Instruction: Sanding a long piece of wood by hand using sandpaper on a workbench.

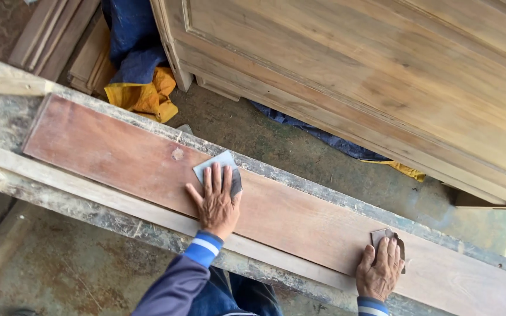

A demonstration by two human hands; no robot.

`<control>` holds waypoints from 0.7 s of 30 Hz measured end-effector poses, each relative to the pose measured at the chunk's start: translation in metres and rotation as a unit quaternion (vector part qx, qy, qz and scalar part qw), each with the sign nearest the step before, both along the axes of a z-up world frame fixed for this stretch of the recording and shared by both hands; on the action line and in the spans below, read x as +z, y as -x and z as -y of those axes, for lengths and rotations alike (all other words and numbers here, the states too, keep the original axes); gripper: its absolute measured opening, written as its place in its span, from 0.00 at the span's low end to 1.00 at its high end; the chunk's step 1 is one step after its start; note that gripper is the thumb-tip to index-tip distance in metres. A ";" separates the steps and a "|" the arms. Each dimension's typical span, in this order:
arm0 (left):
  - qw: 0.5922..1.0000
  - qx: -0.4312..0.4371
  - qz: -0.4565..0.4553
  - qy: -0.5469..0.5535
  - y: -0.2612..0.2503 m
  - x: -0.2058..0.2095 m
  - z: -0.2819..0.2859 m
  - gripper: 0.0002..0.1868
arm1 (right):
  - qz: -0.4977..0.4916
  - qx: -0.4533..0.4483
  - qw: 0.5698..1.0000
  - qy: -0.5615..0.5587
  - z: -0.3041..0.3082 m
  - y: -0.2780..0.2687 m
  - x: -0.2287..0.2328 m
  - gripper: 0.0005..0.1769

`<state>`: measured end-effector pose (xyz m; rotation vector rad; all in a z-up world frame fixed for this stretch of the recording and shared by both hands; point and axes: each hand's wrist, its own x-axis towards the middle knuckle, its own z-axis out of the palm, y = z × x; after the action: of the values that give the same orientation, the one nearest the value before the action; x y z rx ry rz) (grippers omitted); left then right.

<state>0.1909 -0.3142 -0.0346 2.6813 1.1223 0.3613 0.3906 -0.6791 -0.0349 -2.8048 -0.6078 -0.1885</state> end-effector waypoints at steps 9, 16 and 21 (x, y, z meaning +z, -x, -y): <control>0.958 -0.261 -0.014 0.117 -0.104 0.000 0.146 0.46 | -0.002 0.006 1.000 0.023 0.001 -0.005 0.008 0.31; 0.997 0.001 0.015 0.076 0.032 0.010 -0.040 0.46 | 0.034 0.040 0.999 0.004 0.019 -0.013 -0.020 0.30; 0.998 0.046 0.016 0.049 0.006 -0.013 -0.010 0.44 | 0.093 0.053 0.994 0.009 0.017 -0.023 -0.045 0.32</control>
<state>0.1851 -0.3040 -0.0472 2.5377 1.2230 0.3543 0.4139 -0.6964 -0.0800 -2.7823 -0.8027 -0.4288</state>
